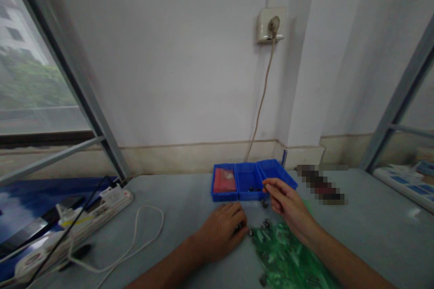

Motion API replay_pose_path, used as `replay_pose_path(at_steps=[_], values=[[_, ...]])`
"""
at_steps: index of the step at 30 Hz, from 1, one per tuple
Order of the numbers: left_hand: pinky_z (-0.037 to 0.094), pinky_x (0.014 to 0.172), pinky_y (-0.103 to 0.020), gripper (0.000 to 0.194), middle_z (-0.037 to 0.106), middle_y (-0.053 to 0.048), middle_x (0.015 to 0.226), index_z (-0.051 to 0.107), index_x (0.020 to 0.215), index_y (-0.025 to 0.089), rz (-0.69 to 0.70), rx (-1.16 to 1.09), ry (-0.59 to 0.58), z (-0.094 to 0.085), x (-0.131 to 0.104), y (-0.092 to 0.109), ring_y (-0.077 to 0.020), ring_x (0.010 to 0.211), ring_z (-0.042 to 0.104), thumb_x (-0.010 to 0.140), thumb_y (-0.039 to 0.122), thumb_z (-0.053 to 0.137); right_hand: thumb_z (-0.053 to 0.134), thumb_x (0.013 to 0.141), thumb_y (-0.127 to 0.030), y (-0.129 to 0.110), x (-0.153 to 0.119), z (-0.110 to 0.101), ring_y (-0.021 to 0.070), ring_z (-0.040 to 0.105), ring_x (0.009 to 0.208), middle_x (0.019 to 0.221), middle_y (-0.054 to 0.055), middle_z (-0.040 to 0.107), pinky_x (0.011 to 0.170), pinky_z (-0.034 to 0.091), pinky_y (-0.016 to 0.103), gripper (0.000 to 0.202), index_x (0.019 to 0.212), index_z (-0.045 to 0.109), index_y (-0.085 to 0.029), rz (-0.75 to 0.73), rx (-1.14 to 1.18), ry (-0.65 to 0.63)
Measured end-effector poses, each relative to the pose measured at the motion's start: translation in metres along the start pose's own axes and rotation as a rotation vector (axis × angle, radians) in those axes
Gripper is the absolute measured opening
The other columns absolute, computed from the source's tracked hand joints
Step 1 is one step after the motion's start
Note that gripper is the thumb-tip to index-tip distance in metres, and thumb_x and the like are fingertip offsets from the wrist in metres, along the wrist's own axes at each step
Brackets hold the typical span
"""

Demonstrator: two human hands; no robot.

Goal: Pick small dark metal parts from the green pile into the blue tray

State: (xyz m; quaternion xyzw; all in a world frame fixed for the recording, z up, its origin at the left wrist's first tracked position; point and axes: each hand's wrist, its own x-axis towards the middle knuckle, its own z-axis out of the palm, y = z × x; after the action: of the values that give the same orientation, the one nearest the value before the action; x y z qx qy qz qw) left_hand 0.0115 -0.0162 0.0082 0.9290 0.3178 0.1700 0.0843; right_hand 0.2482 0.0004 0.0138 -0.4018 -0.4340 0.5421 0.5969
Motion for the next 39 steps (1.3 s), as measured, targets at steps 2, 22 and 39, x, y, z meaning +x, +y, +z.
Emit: replay_pose_path(at_steps=[2, 22, 39], values=[[0.045, 0.088, -0.032, 0.009, 0.058, -0.003, 0.106, 0.054, 0.101, 0.022, 0.0, 0.0, 0.003, -0.0002, 0.0002, 0.0003, -0.021, 0.099, 0.056, 0.099, 0.023, 0.063, 0.084, 0.076, -0.05, -0.0003, 0.0001, 0.0, 0.0063, 0.037, 0.048, 0.081, 0.001, 0.067, 0.044, 0.023, 0.022, 0.038, 0.1, 0.073, -0.021, -0.001, 0.015, 0.003], [0.045, 0.088, -0.032, 0.008, 0.059, -0.004, 0.106, 0.056, 0.101, 0.021, -0.001, -0.002, 0.001, -0.0019, 0.0012, 0.0022, -0.0214, 0.099, 0.056, 0.098, 0.023, 0.063, 0.083, 0.078, -0.045, -0.0007, 0.0017, -0.0007, 0.0052, 0.035, 0.046, 0.072, 0.0, 0.065, 0.043, 0.022, 0.021, 0.033, 0.098, 0.074, -0.02, 0.018, 0.034, 0.02], [0.044, 0.086, -0.032, 0.007, 0.058, -0.004, 0.105, 0.055, 0.101, 0.021, 0.007, -0.012, 0.008, -0.0002, 0.0003, 0.0007, -0.0213, 0.099, 0.057, 0.099, 0.023, 0.061, 0.084, 0.075, -0.048, -0.006, -0.0015, 0.0005, 0.0051, 0.034, 0.045, 0.069, -0.001, 0.062, 0.043, 0.021, 0.021, 0.037, 0.096, 0.073, -0.019, 0.035, 0.028, 0.038]])
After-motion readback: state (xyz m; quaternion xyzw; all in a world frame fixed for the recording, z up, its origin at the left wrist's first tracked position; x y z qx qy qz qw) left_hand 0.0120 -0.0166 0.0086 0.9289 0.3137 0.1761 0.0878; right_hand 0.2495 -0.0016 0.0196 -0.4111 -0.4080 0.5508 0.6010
